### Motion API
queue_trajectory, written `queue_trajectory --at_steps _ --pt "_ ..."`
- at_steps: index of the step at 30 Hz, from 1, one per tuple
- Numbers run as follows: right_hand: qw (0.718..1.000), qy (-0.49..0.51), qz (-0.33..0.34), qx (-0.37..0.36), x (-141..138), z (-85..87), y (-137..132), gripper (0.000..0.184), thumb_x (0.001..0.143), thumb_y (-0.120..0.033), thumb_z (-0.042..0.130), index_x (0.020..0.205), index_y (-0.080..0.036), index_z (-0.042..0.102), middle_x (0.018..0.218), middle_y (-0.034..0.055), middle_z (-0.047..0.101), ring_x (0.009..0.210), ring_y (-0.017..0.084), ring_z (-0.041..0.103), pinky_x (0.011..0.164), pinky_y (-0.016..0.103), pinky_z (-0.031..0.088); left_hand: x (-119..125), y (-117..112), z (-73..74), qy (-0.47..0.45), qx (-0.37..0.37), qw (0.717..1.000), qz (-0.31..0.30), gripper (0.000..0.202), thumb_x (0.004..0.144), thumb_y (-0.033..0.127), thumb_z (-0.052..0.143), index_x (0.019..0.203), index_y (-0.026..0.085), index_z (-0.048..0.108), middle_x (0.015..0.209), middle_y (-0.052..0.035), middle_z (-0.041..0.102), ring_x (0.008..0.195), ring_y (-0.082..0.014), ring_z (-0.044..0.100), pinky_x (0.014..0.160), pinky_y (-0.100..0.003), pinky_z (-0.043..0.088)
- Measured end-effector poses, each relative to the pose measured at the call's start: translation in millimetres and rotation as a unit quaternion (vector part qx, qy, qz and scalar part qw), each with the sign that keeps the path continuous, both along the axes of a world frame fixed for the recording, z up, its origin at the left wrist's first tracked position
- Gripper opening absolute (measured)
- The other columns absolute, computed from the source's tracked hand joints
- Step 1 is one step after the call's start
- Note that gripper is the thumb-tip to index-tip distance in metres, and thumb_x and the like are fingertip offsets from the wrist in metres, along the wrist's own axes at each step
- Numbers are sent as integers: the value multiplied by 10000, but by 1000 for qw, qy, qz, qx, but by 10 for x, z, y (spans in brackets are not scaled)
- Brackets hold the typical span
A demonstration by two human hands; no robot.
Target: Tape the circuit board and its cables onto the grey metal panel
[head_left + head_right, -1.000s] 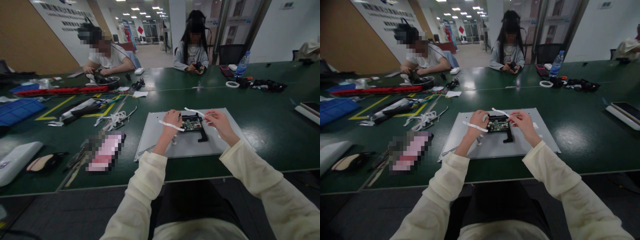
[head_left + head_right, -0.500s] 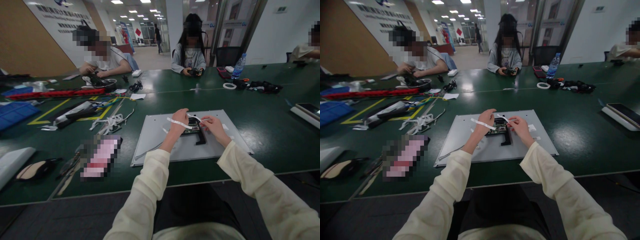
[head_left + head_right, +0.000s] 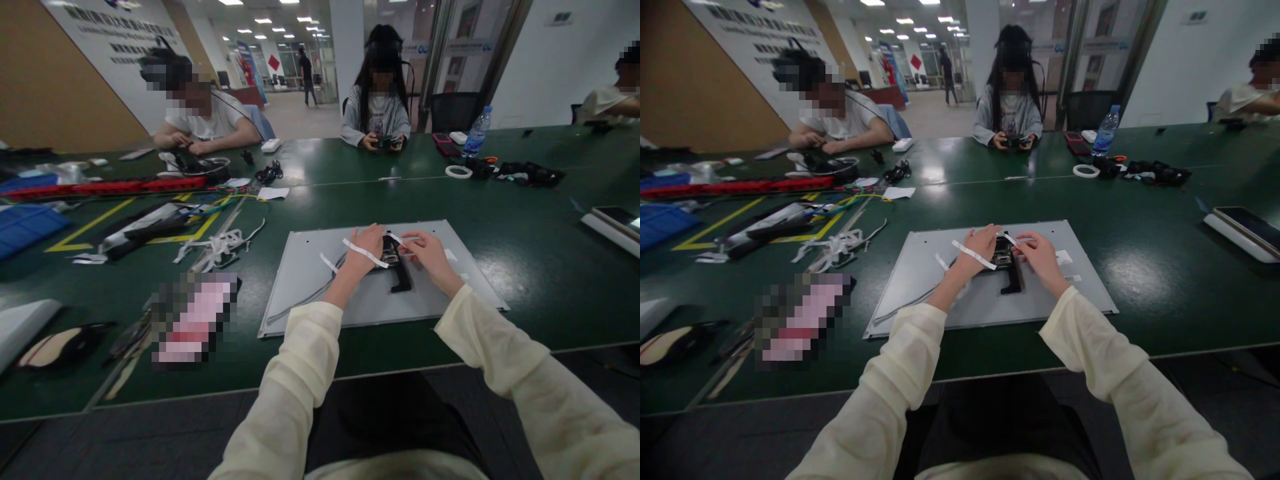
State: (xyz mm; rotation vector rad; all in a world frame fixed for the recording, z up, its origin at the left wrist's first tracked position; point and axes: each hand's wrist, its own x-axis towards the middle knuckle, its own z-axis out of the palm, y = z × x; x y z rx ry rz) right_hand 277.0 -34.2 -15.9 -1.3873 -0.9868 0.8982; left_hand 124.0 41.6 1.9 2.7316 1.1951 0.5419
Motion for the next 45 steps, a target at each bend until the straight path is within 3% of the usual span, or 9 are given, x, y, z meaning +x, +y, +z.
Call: queue_trajectory --at_steps 9,26,30,37,45 --pt "999 47 20 -6 -2 39 -13 335 707 -375 687 970 -179 618 817 45 702 725 136 663 540 188 460 -33 45 -13 -33 2 998 45 444 907 70 311 1289 204 494 1344 -88 572 1340 -186 430 1128 -507 268" --pt "998 -38 -1 -45 35 -41 19 215 764 -223 586 963 -149 618 766 51 700 678 134 670 496 171 470 -15 -27 -48 46 -27 999 7 388 921 124 333 1239 201 542 1310 -96 598 1322 -215 451 1132 -574 186" --pt "999 -35 -1 -19 28 -22 7 240 768 -270 602 974 -149 615 770 52 701 706 145 677 510 177 478 -15 -30 -66 34 -11 999 14 412 927 124 316 1287 204 501 1343 -95 572 1357 -202 403 1132 -557 208" --pt "998 -26 -4 62 -17 53 -7 289 764 -339 629 984 -153 618 774 34 696 706 131 668 595 209 519 -8 0 -99 11 -4 997 78 500 913 124 291 1404 180 371 1476 -85 424 1408 -173 308 1146 -526 218" --pt "999 -37 5 16 16 -47 30 273 766 -309 607 987 -148 606 763 48 700 702 149 677 530 190 494 -19 -21 -93 14 -3 997 72 490 918 111 273 1384 197 397 1461 -86 445 1407 -167 306 1152 -525 191"
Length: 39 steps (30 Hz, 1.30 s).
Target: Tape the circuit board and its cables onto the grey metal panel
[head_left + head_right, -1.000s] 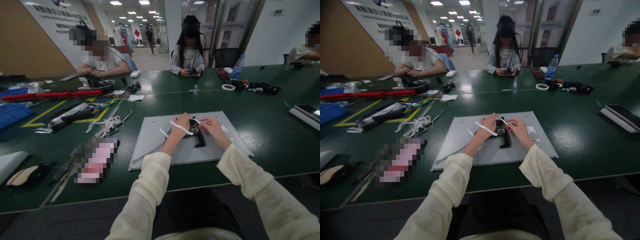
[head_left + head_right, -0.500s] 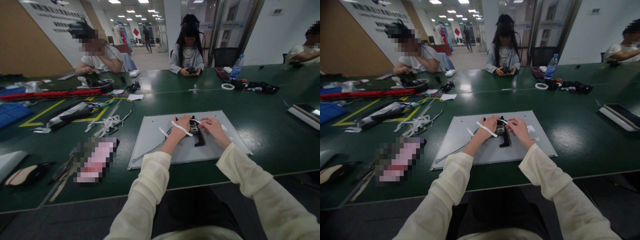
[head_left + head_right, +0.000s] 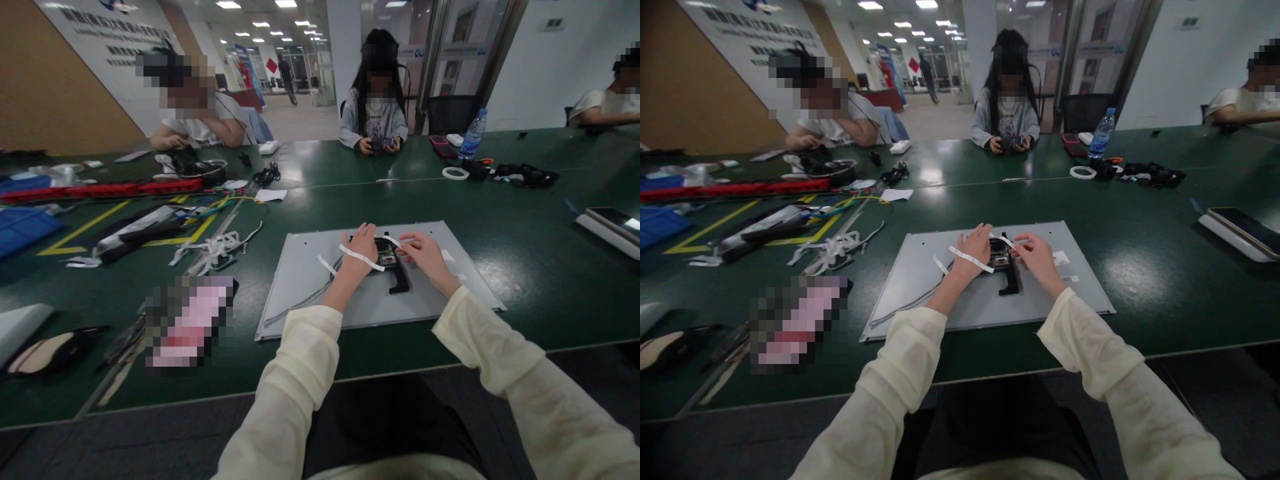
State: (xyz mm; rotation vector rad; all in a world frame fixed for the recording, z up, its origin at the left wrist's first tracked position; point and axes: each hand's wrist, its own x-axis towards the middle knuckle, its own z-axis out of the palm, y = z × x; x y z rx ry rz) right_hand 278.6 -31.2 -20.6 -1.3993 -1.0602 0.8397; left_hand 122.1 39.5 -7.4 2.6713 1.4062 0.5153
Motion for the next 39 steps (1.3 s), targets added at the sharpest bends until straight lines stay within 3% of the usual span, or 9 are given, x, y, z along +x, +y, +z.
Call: queue_trajectory --at_steps 8,12,15,18,21,24,27,36,39 --pt "996 -78 -18 -49 19 -18 -2 217 787 -228 545 983 -162 614 748 36 692 667 144 667 468 176 450 15 -13 1 25 -26 999 -26 363 915 120 350 1190 215 567 1285 -105 601 1274 -235 478 1103 -580 245" --pt "978 -200 -18 -63 30 -26 23 205 829 -209 517 994 -166 631 688 12 673 620 128 642 568 206 462 5 -18 26 17 -17 999 -30 342 905 113 366 1139 212 595 1214 -104 634 1199 -240 532 1074 -575 285" --pt "933 -351 -18 -76 -13 9 23 215 851 -185 510 1027 -179 635 706 20 673 701 154 649 687 245 456 -3 -25 44 21 -14 999 -30 330 899 115 375 1121 207 603 1164 -103 654 1159 -247 553 1063 -588 289" --pt "868 -484 -20 -106 -98 70 -14 253 897 -228 484 1125 -198 589 793 57 684 776 207 653 676 272 432 -4 -30 58 31 -15 999 -28 345 886 103 384 1139 210 594 1171 -103 650 1170 -251 544 1070 -598 273" --pt "816 -562 -24 -132 -169 125 -61 276 940 -293 447 1190 -207 528 842 80 682 789 242 658 645 283 415 -4 -34 66 38 -22 999 -29 377 868 78 385 1154 217 588 1197 -100 640 1185 -249 531 1078 -598 265" --pt "789 -596 -10 -152 -189 154 -92 290 963 -327 414 1213 -203 490 846 90 676 783 249 660 645 285 408 -5 -37 56 38 -19 999 -28 394 868 77 381 1168 234 583 1218 -91 634 1200 -252 518 1077 -612 257" --pt "783 -601 -4 -159 -172 156 -116 299 970 -342 402 1224 -202 474 860 91 674 803 244 659 660 280 402 -8 -32 32 39 -16 999 -21 393 885 99 370 1184 245 579 1240 -87 627 1213 -264 508 1072 -642 243" --pt "805 -574 -5 -151 -122 113 -205 269 963 -317 408 1199 -229 502 862 56 682 813 212 649 637 259 360 -54 -34 34 47 -28 998 -43 476 894 115 337 1315 247 516 1425 -69 493 1372 -249 352 1111 -642 193" --pt "812 -565 -10 -144 -117 110 -212 248 960 -321 412 1160 -234 531 847 47 685 806 206 649 612 255 340 -91 -89 70 39 -2 997 -67 435 952 212 303 1341 251 494 1437 -57 480 1399 -245 308 1123 -649 140"
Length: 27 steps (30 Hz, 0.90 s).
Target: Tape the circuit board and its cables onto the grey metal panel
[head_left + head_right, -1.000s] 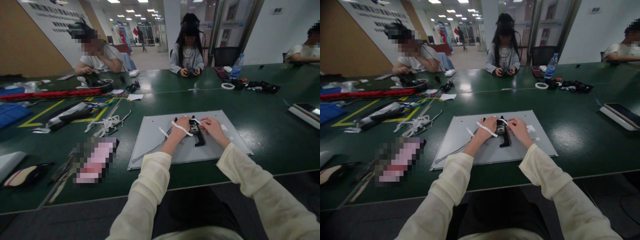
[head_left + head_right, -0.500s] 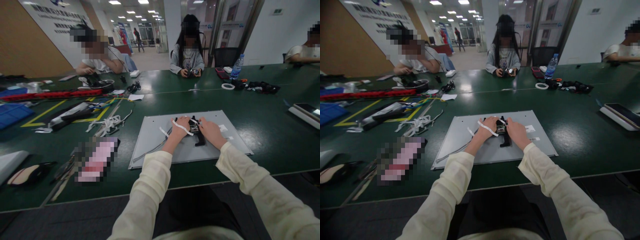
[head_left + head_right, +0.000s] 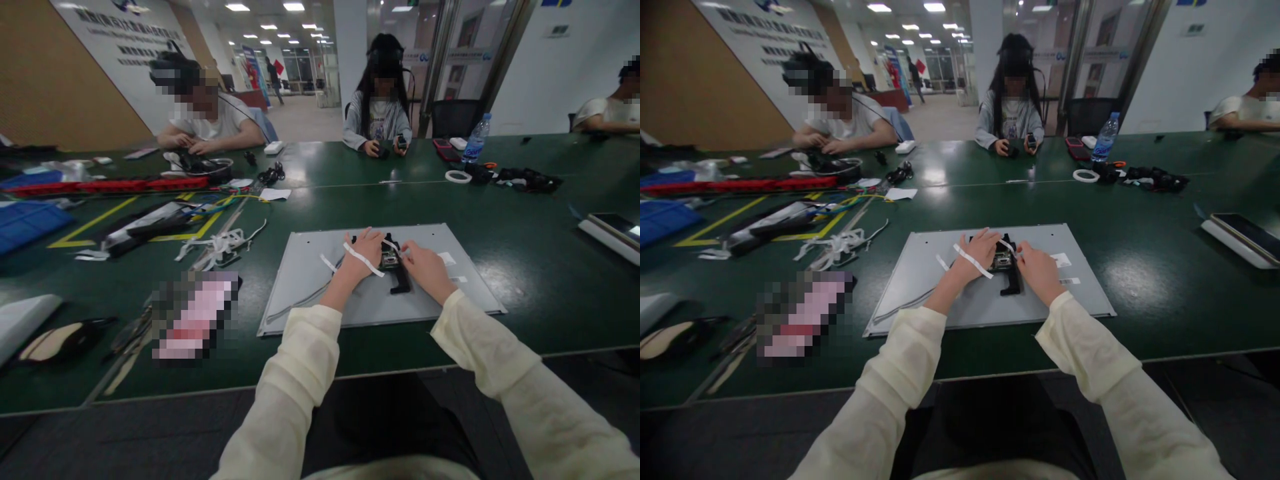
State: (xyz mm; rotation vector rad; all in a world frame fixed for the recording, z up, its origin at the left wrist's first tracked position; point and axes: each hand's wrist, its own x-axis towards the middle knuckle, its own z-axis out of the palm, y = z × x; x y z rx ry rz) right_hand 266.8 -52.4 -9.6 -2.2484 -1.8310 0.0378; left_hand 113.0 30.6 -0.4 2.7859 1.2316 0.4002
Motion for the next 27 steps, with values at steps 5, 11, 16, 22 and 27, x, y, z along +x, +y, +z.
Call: queue_trajectory --at_steps 5,11,16,22,27 --pt "1000 13 -1 0 15 -16 7 233 956 -314 419 1135 -240 548 853 41 692 781 199 637 602 250 326 -36 -45 0 19 -26 999 -41 436 1001 390 228 1319 313 516 1459 -17 457 1400 -247 305 1112 -671 90" --pt "1000 19 2 3 15 -20 7 243 959 -325 408 1138 -251 554 854 38 692 782 204 635 595 252 318 -28 -24 -1 42 -52 997 -35 451 1004 410 202 1337 334 497 1470 -13 442 1404 -255 293 1096 -685 105" --pt "1000 22 3 -2 4 12 -13 267 958 -320 412 1167 -242 559 870 52 694 801 203 640 610 253 336 -42 17 53 57 -31 998 -13 426 990 450 258 1310 363 526 1460 -32 449 1420 -269 260 1100 -653 125" --pt "1000 22 0 0 -3 27 -6 271 958 -313 406 1173 -256 561 858 50 694 801 205 642 609 252 340 -64 112 44 54 -7 998 -24 413 977 473 287 1293 370 532 1392 -35 519 1362 -282 356 1081 -679 114" --pt "1000 25 2 3 -1 21 -3 291 950 -299 427 1214 -253 542 869 46 691 813 198 642 623 249 352 -56 112 26 57 -2 998 -16 402 972 464 307 1291 369 534 1454 -23 456 1415 -286 258 1085 -667 134"
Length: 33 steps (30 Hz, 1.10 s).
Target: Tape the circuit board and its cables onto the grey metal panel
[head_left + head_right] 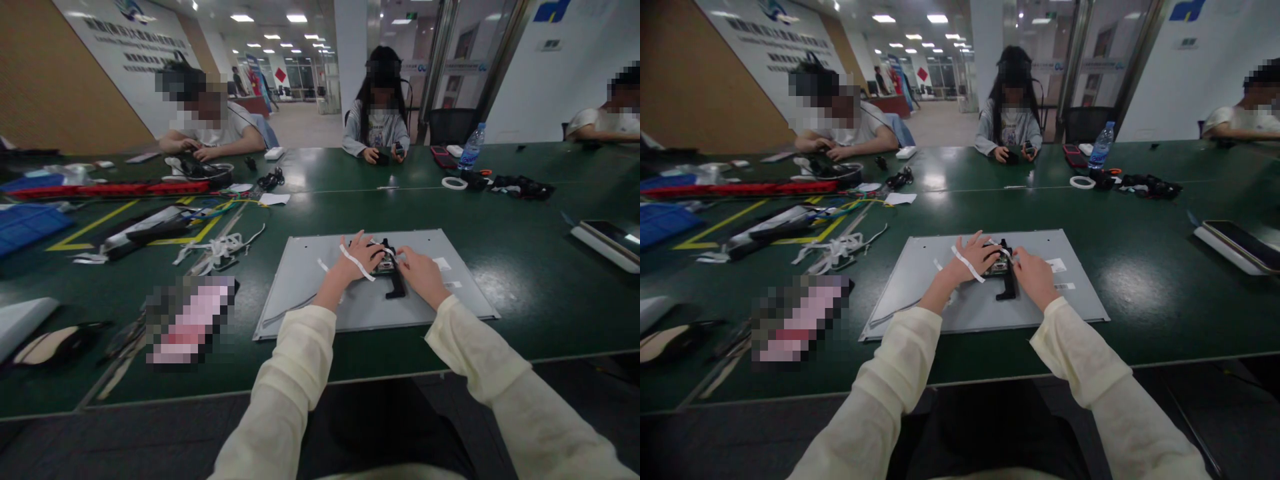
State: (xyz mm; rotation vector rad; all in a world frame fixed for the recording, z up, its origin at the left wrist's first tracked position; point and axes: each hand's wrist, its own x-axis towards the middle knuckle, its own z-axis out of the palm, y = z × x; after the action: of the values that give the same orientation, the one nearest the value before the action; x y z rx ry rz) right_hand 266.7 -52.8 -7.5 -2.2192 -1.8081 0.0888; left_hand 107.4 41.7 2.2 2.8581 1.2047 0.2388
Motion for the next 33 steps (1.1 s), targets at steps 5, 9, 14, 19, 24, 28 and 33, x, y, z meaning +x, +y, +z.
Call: queue_trajectory --at_steps 5,9,14,19,24,28,33 --pt "1000 -8 16 -2 6 19 -38 274 954 -310 407 1153 -266 591 873 41 690 788 189 633 621 248 350 19 0 20 0 -30 1000 -4 390 976 432 309 1295 358 519 1421 -12 500 1357 -262 364 1092 -660 124" --pt "1000 -1 12 -4 14 25 -52 285 946 -313 415 1145 -281 616 858 39 694 779 190 629 619 251 339 20 26 -3 4 -34 999 0 387 976 436 313 1294 366 522 1433 -11 489 1354 -261 366 1092 -656 131" --pt "1000 10 6 0 18 23 -60 283 923 -327 453 1131 -279 638 815 42 690 775 187 622 616 249 327 24 41 -26 6 -30 1000 7 418 991 426 247 1284 370 540 1430 3 492 1390 -278 315 1074 -678 171" --pt "1000 23 4 11 22 26 -50 261 899 -299 477 1095 -284 648 798 33 688 771 183 625 598 245 310 75 -51 -5 -7 4 1000 2 425 993 402 244 1228 328 591 1413 -9 510 1399 -286 299 1085 -690 138" --pt "999 39 4 19 35 -1 -29 248 891 -298 484 1069 -267 655 774 37 682 772 179 621 593 240 298 99 -144 -9 -38 29 999 2 403 997 384 262 1227 311 585 1366 -19 558 1375 -262 348 1119 -660 92" --pt "999 28 2 19 30 -24 -19 239 890 -300 487 1061 -270 650 757 30 677 736 175 607 584 242 283 87 -167 -6 -38 8 999 -13 413 1005 373 241 1189 285 601 1340 -28 581 1367 -255 364 1116 -660 107" --pt "999 21 3 28 23 -56 -1 218 885 -295 491 1039 -279 645 729 20 667 704 174 598 566 246 258 113 -190 -22 -27 1 1000 -8 404 1003 367 258 1180 255 603 1324 -55 590 1349 -271 389 1089 -685 146"
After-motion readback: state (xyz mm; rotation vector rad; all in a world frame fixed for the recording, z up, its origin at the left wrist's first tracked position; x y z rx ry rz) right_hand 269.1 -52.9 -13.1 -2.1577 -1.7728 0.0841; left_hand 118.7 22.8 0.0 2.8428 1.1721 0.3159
